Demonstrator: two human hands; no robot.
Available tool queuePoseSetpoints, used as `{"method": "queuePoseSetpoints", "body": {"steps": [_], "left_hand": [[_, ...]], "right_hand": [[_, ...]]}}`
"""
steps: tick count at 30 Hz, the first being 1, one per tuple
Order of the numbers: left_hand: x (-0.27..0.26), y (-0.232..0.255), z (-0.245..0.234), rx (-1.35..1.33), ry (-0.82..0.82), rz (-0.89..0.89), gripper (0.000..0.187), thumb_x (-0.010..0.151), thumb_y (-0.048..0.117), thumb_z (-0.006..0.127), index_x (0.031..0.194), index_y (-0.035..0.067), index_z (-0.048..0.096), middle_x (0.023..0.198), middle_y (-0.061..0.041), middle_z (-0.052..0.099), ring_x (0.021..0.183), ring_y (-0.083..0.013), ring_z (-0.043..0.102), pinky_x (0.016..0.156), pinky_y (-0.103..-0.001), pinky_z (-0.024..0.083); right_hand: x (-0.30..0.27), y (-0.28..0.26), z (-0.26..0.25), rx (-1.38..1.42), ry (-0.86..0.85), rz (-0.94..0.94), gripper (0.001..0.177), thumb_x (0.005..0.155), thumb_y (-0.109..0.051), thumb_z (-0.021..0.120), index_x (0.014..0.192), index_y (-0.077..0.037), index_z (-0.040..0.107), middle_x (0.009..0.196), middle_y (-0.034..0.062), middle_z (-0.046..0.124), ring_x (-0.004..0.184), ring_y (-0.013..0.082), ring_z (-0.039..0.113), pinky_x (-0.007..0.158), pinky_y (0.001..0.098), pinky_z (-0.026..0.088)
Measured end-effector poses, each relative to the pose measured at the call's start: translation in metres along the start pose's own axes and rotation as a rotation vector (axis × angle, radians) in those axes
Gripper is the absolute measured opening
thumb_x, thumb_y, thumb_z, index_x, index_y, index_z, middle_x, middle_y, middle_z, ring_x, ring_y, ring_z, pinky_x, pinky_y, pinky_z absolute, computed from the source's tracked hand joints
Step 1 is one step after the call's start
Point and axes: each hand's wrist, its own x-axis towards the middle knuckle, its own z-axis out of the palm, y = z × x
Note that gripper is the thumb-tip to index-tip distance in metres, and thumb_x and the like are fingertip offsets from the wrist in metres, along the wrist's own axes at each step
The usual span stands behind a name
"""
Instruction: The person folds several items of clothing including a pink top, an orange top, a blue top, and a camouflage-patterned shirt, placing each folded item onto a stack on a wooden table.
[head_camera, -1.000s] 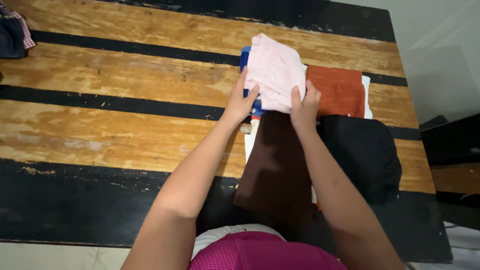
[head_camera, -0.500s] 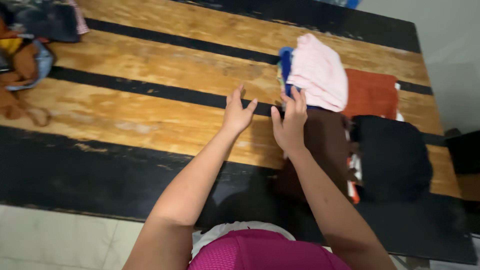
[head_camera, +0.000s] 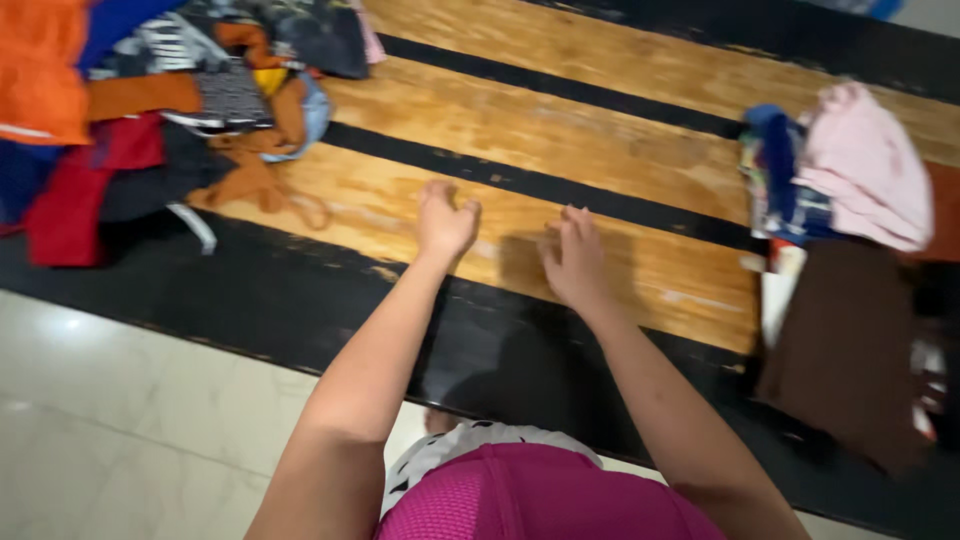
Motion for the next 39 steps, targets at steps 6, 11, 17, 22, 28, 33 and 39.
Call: {"method": "queuePoseSetpoints", "body": {"steps": [6, 11, 17, 22, 28, 33, 39], "left_hand": [[0.042, -0.093, -0.09, 0.027, 0.141, -0.202, 0.051, 0.079, 0.023, 0.077, 0.122, -0.002, 0.063, 0.131, -0.023, 0.059, 0.125, -0.0398, 0.057, 0.108, -0.042, 0.045], [0.087, -0.141, -0.146, -0.088, 0.248, -0.253, 0.055, 0.081, 0.017, 0.074, 0.131, -0.002, 0.058, 0.141, -0.022, 0.054, 0.13, -0.0345, 0.059, 0.111, -0.039, 0.047], [0.146, -0.154, -0.219, 0.023, 0.555, -0.093, 0.068, 0.084, 0.006, 0.081, 0.142, -0.008, 0.048, 0.168, -0.026, 0.01, 0.15, -0.0427, 0.035, 0.118, -0.04, 0.04], [0.186, -0.179, -0.276, 0.043, 0.706, -0.189, 0.077, 0.081, 0.008, 0.081, 0.146, -0.01, 0.043, 0.169, -0.025, 0.003, 0.151, -0.0405, 0.033, 0.117, -0.038, 0.042], [0.201, -0.198, -0.311, 0.035, 0.619, -0.452, 0.061, 0.085, 0.015, 0.078, 0.135, -0.006, 0.051, 0.174, -0.017, 0.001, 0.14, -0.0348, 0.052, 0.107, -0.04, 0.049], [0.198, -0.193, -0.312, 0.107, 0.731, -0.348, 0.065, 0.079, 0.013, 0.084, 0.131, -0.005, 0.049, 0.151, -0.018, 0.031, 0.127, -0.0405, 0.054, 0.101, -0.044, 0.048], [0.166, -0.13, -0.299, 0.077, 0.713, -0.206, 0.045, 0.079, 0.009, 0.082, 0.114, 0.001, 0.055, 0.129, -0.019, 0.046, 0.115, -0.0398, 0.06, 0.099, -0.046, 0.049]], "right_hand": [[0.008, -0.074, 0.057, 0.014, -0.332, 0.031, 0.055, 0.084, -0.023, 0.077, 0.13, -0.003, 0.057, 0.151, 0.0196, 0.046, 0.137, 0.0419, 0.046, 0.111, 0.0503, 0.04], [0.038, -0.134, 0.067, 0.09, -0.507, 0.011, 0.06, 0.081, -0.028, 0.079, 0.135, -0.01, 0.058, 0.151, 0.0172, 0.045, 0.133, 0.0401, 0.047, 0.108, 0.047, 0.042], [0.077, -0.163, 0.086, 0.063, -0.687, 0.017, 0.054, 0.086, -0.033, 0.075, 0.133, -0.012, 0.058, 0.15, 0.0122, 0.05, 0.134, 0.0344, 0.052, 0.11, 0.0442, 0.046], [0.091, -0.153, 0.118, 0.125, -0.618, -0.134, 0.058, 0.086, -0.035, 0.078, 0.131, -0.004, 0.057, 0.154, 0.0185, 0.042, 0.139, 0.0402, 0.042, 0.112, 0.0474, 0.038], [0.097, -0.164, 0.124, 0.027, -0.718, -0.112, 0.056, 0.088, -0.036, 0.075, 0.133, -0.008, 0.057, 0.155, 0.0138, 0.044, 0.144, 0.0373, 0.036, 0.116, 0.0472, 0.036], [0.098, -0.167, 0.12, 0.067, -0.7, -0.081, 0.057, 0.087, -0.037, 0.076, 0.133, -0.009, 0.058, 0.155, 0.0137, 0.043, 0.144, 0.0356, 0.035, 0.114, 0.047, 0.036], [0.087, -0.153, 0.117, 0.158, -0.706, 0.03, 0.056, 0.087, -0.04, 0.075, 0.134, -0.015, 0.06, 0.148, 0.0118, 0.051, 0.137, 0.0317, 0.047, 0.11, 0.0439, 0.042]]}}
